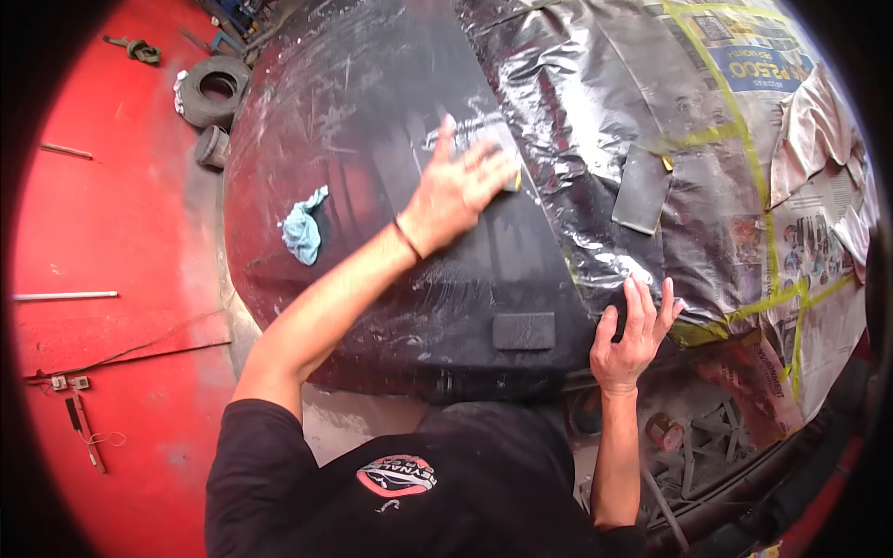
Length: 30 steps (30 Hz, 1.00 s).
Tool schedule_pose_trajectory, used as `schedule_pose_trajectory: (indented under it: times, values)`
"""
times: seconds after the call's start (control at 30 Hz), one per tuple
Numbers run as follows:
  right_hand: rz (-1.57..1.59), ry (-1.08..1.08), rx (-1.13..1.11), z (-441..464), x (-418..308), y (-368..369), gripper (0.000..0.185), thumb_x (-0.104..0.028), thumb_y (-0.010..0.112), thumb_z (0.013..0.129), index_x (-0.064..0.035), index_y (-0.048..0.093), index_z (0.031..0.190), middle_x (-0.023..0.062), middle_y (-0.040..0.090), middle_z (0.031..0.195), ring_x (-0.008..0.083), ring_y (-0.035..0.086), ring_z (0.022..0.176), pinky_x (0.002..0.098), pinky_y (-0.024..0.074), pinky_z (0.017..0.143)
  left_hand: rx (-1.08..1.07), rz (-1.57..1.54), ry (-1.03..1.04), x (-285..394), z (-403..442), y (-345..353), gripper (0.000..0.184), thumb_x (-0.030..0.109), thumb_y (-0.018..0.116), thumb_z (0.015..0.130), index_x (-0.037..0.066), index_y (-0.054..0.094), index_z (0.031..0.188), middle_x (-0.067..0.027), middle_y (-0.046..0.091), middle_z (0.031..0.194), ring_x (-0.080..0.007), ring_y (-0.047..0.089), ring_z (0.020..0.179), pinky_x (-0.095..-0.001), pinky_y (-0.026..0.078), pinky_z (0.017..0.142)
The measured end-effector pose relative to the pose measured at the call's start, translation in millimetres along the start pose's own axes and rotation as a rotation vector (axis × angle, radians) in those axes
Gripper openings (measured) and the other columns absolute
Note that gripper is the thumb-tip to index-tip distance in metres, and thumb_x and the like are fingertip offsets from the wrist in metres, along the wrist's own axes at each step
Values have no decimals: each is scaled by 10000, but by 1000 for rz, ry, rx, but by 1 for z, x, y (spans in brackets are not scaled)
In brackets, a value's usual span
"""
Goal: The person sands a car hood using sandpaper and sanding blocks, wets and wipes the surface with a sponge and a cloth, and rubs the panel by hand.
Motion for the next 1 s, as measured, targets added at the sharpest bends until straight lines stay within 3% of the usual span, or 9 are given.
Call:
schedule_pose_trajectory:
  times: [0.1,0.23,0.27,0.43,0.5,0.67,0.77,0.87,1.0]
  values:
    - [-6,-16,-3,0,-2,0,520,-63,707,993,-49,673,1511,118,707,1515,483,435,1621,660,169,1384,-98,79,-199,-58,26,-4,484,49,631,1032,255,703,1464,1,723,1553,-304,580,1558,-848,192,1288]
    - [-20,-17,2,-2,-1,3,524,-75,692,1011,-58,663,1534,115,710,1525,449,438,1626,649,182,1382,227,-171,-404,-109,15,-33,442,75,569,1122,251,668,1516,-30,763,1479,-277,643,1491,-805,247,1296]
    - [-32,-24,1,-3,-2,3,525,-76,683,1019,-63,659,1544,108,710,1531,426,430,1636,639,175,1383,294,-126,-409,-115,3,-45,439,84,572,1102,227,671,1505,-22,775,1453,-275,736,1357,-767,317,1291]
    - [-44,-47,-29,-3,-4,7,520,-60,652,1031,-67,655,1552,104,714,1531,406,411,1652,636,148,1382,251,-154,-567,-146,-74,-74,460,114,598,1111,228,656,1552,-73,793,1407,-285,768,1273,-673,383,1299]
    - [-54,-56,-33,-2,-5,9,528,-49,647,1026,-67,653,1554,104,714,1532,406,410,1653,640,148,1381,344,-157,-532,-143,-98,-79,474,103,607,1122,245,660,1571,-96,793,1398,-303,762,1280,-641,379,1309]
    - [-74,-73,-38,-3,-6,12,549,-28,642,1008,-64,651,1556,100,708,1543,403,413,1653,645,151,1380,210,-115,-473,-97,-114,-70,512,39,630,1054,187,678,1542,-64,714,1559,-267,679,1447,-617,398,1304]
    - [-80,-67,-32,-4,-6,12,547,-24,639,1005,-62,656,1550,100,707,1544,403,413,1653,646,154,1379,25,-91,-399,-51,-104,-58,539,46,668,982,179,693,1503,-69,694,1577,-276,619,1517,-689,362,1305]
    - [-72,-61,-27,-4,-5,12,542,-25,641,1002,-58,661,1543,100,707,1539,405,415,1650,648,162,1377,87,-226,-249,19,-114,-31,513,70,635,991,180,699,1487,-57,692,1580,-290,600,1535,-721,267,1353]
    - [-86,-67,-16,-2,-6,10,537,-33,646,1001,-54,663,1537,99,710,1529,410,420,1642,652,176,1374,46,-150,-244,6,-106,-46,563,52,629,990,205,695,1528,-28,722,1552,-318,569,1563,-829,194,1319]
Point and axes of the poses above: each hand's wrist, its own z-axis towards the middle knuckle, its own y-axis out of the palm, x = y × z, the point moved 7 cm from there along z, towards the middle knuckle
